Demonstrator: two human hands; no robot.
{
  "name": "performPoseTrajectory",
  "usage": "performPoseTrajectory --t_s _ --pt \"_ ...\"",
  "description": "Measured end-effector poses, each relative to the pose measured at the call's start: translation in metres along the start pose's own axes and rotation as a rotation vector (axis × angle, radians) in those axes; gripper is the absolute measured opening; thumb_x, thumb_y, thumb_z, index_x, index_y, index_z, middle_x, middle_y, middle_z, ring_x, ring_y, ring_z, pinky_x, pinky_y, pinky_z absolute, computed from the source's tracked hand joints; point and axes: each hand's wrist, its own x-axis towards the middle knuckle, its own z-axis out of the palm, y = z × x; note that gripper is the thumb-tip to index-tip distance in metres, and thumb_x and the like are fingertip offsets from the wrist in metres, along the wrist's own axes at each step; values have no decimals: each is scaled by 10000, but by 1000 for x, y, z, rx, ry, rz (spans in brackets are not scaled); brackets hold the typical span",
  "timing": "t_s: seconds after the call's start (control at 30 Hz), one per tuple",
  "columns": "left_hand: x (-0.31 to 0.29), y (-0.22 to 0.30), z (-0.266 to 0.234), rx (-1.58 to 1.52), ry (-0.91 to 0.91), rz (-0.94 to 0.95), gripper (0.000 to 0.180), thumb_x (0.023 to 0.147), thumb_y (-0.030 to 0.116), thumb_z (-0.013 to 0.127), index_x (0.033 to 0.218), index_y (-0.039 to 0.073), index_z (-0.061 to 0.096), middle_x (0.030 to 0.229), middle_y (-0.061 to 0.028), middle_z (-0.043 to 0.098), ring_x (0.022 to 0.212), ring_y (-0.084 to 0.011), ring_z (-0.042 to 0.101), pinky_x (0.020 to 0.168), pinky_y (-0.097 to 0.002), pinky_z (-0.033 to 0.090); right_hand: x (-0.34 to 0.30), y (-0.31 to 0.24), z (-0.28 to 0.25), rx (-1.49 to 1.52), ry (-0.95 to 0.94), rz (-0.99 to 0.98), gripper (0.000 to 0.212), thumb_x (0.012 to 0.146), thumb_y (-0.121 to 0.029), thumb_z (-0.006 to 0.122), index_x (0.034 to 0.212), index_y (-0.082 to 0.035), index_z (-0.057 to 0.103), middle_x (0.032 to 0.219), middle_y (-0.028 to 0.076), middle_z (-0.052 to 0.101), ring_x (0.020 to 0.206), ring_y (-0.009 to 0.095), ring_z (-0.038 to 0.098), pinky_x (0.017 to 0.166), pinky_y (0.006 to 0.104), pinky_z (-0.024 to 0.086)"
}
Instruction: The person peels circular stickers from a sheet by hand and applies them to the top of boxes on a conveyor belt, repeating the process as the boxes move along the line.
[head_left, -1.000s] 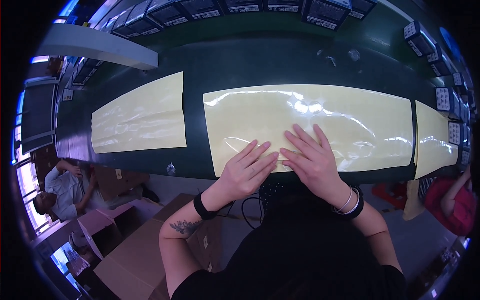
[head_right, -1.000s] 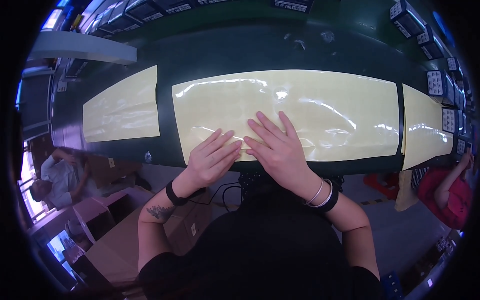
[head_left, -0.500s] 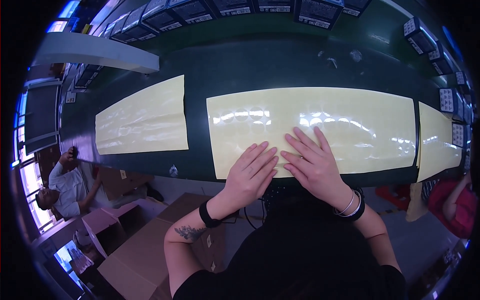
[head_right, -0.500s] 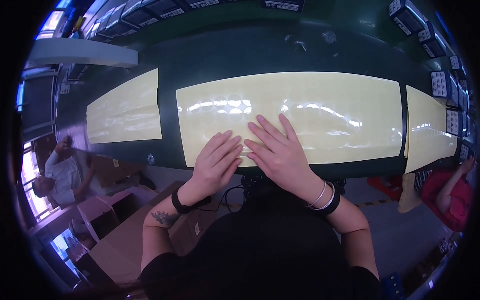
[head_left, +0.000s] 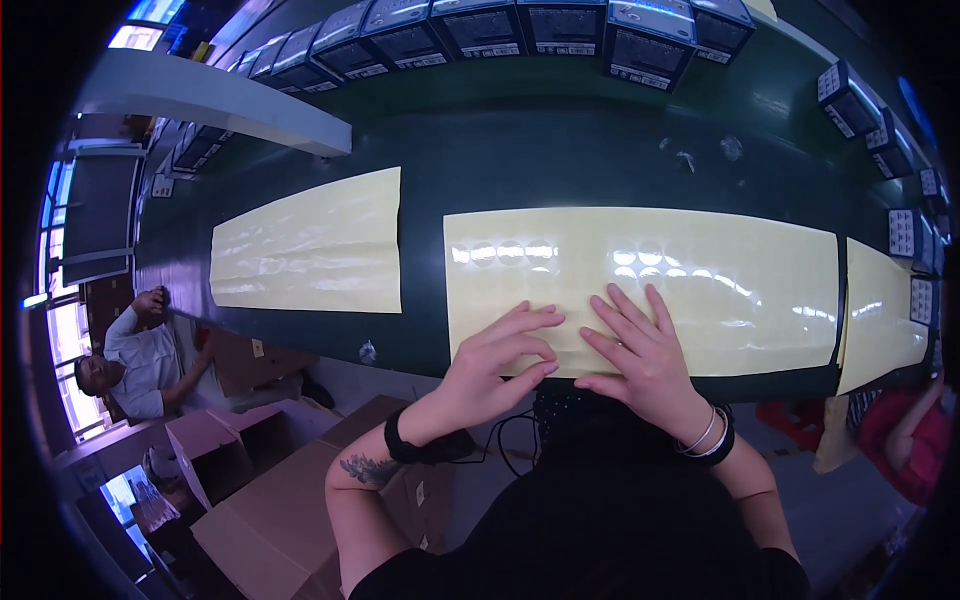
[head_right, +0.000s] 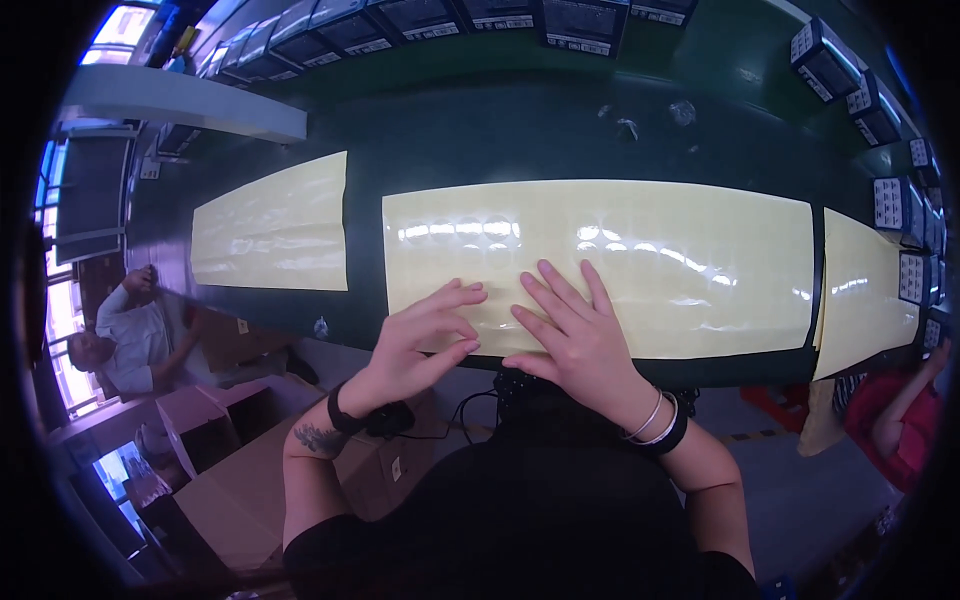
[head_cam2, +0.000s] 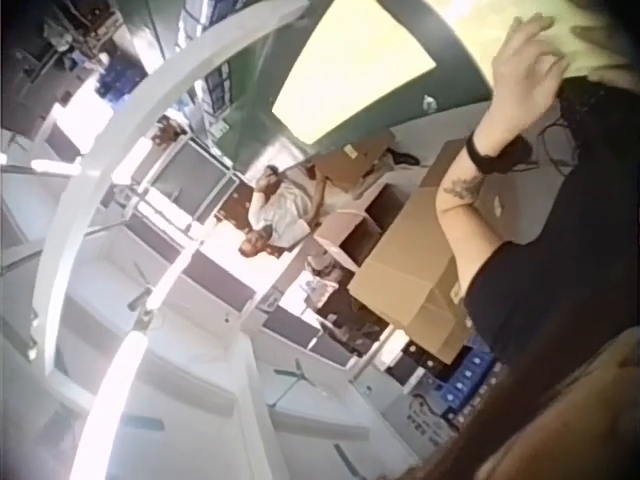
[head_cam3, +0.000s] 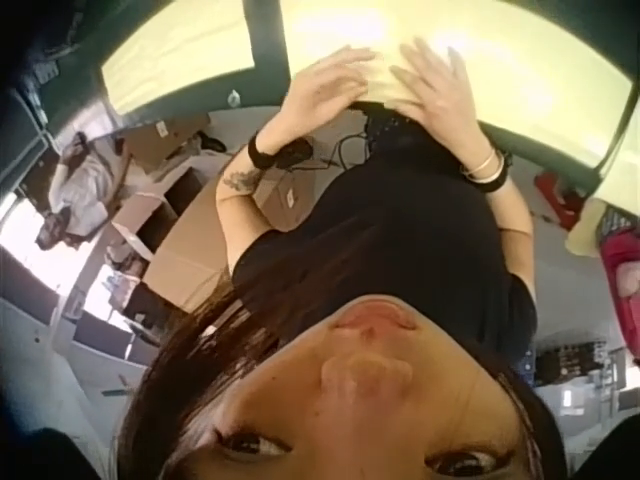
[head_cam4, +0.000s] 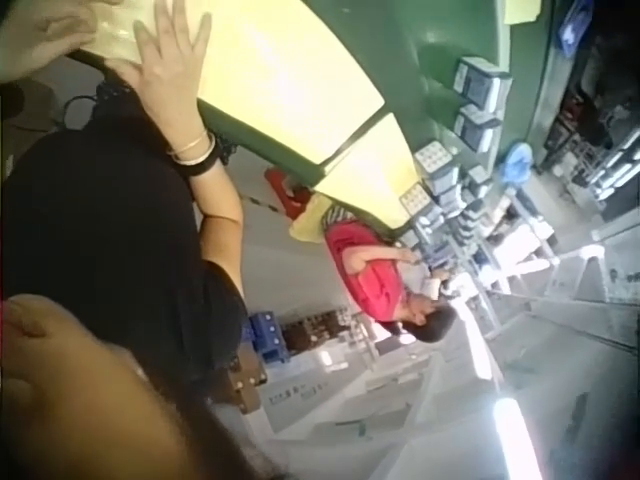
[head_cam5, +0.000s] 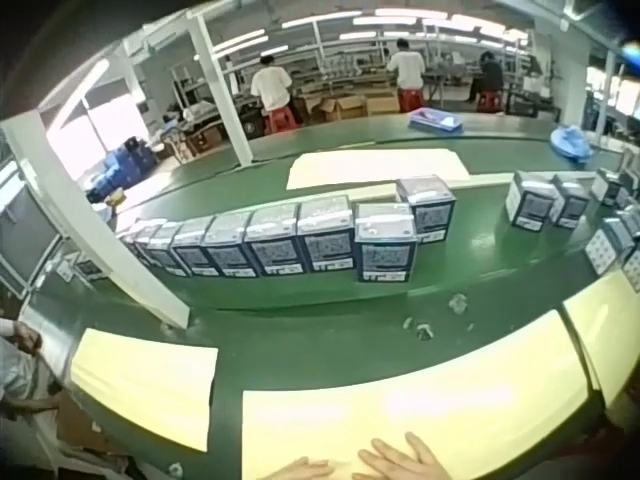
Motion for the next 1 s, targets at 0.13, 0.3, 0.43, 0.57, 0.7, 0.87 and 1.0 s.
performPoseTrajectory --t_s 0.13,0.3,0.43,0.57,0.7,0.87,1.0 --pt "70 -19 -80 379 8 146 152 804 48 723 932 57 642 1297 -131 600 1236 -336 552 1088 -477 398 -5 2 1 -24 -10 -1 584 723 -455 774 1150 -71 666 1393 144 540 1373 332 430 1154 578 231" --pt "169 -102 -180 790 179 151 99 870 99 658 958 58 644 1202 -112 653 1104 -320 616 934 -382 496 -4 1 0 -19 -4 -13 597 726 -460 768 1164 -68 659 1394 152 537 1376 336 425 1151 583 231" --pt "197 -143 -219 868 164 132 127 878 126 657 988 61 655 1161 -111 676 1053 -323 636 908 -387 503 -2 0 1 -10 -9 -15 598 733 -460 767 1171 -69 656 1393 151 539 1374 336 428 1147 585 235" --pt "205 -154 -221 815 274 48 176 885 114 668 1056 74 663 1113 -107 703 1033 -308 662 897 -354 513 -2 1 0 -7 -14 -2 593 738 -463 765 1170 -71 658 1390 149 540 1373 335 429 1144 586 239" --pt "205 -157 -218 892 339 59 180 899 155 671 1068 93 687 1051 -96 718 966 -293 686 847 -352 535 -3 1 0 -1 -18 3 584 741 -465 764 1161 -72 664 1390 148 541 1373 331 430 1144 585 241" --pt "199 -162 -214 916 480 175 161 899 202 679 1023 105 715 1085 -78 707 902 -270 701 793 -333 555 -4 0 -1 6 -17 6 564 741 -454 769 1142 -69 673 1388 148 542 1372 325 432 1145 582 245" --pt "193 -173 -225 1129 372 275 257 892 215 679 1137 138 677 1147 -87 681 915 -276 698 809 -345 556 -3 -1 1 -9 -15 2 524 754 -415 777 1133 -67 676 1377 150 549 1367 323 438 1146 580 247"
